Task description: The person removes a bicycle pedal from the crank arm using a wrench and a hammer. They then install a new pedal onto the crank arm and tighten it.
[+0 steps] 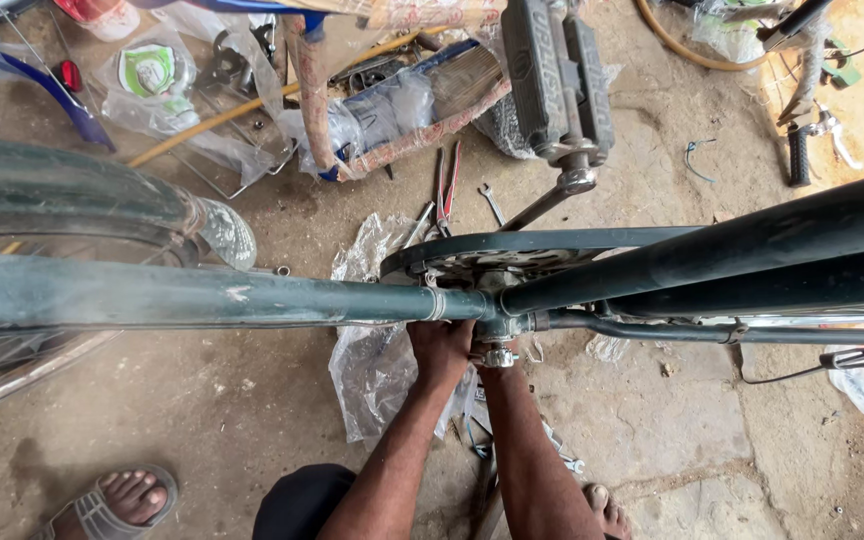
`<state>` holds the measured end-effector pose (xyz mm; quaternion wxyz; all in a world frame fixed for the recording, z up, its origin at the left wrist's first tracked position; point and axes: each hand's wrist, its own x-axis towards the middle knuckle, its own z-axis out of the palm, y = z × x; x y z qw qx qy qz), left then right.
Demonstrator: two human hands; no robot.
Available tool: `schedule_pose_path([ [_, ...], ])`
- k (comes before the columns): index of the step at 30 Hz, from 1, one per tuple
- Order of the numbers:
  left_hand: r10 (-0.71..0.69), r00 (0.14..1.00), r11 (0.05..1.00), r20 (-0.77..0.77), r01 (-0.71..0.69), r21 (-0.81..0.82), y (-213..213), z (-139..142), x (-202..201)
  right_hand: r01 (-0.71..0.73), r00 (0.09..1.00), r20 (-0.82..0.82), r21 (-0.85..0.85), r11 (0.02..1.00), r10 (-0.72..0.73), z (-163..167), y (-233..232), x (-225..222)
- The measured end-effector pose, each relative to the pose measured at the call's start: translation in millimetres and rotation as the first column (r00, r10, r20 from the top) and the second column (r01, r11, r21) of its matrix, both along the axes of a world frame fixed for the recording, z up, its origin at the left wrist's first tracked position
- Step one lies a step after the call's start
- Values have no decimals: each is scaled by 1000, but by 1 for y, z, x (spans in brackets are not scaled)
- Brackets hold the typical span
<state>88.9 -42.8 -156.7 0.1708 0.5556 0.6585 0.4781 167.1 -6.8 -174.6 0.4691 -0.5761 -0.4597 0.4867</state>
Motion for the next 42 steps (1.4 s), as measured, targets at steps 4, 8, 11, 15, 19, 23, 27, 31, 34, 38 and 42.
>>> schedule_pose_path([
  [4, -12, 750, 999, 661, -25, 46, 3, 7, 2, -7, 1000, -24, 1, 1000, 7, 9, 1, -3],
  [8, -276, 961, 945, -11, 273, 178, 14, 12, -15, -16, 998, -67, -7, 1000, 15, 17, 4, -2],
  [11, -303, 867, 905, -396, 392, 167, 29, 13, -24, -13, 996, -92, -13, 1000, 12, 22, 7, -1],
  [15, -442, 897, 894, 5, 440, 88, 30, 13, -30, -18, 991, -130, -33, 999, 13, 26, 9, -4],
  [19, -414, 906, 908, -89, 418, 32, 27, 15, -31, 7, 958, -284, -128, 992, -43, 33, 6, 8],
  [23, -375, 926, 921, -50, 366, -132, 32, 11, -32, 430, 734, -406, -343, 835, -544, 40, -12, 58],
  [27, -405, 914, 889, -4, 393, -234, 34, -5, -35, 563, 826, 171, -222, 796, -537, 42, -68, 107],
  [31, -396, 828, 913, -397, 402, -71, 36, -22, -40, 562, 674, 735, -445, 697, -75, 26, -162, 82],
  [34, -373, 810, 899, -453, 437, 40, 37, -29, -40, 563, 686, 724, -595, 574, 77, 17, -215, 48],
  [38, -402, 887, 910, -229, 414, 6, 38, -33, -40, 403, 811, 584, -500, 767, -45, 10, -236, 27],
  [42, -386, 892, 917, -235, 398, 7, 41, -38, -38, 515, 808, 531, -425, 745, -255, 5, -214, 35],
])
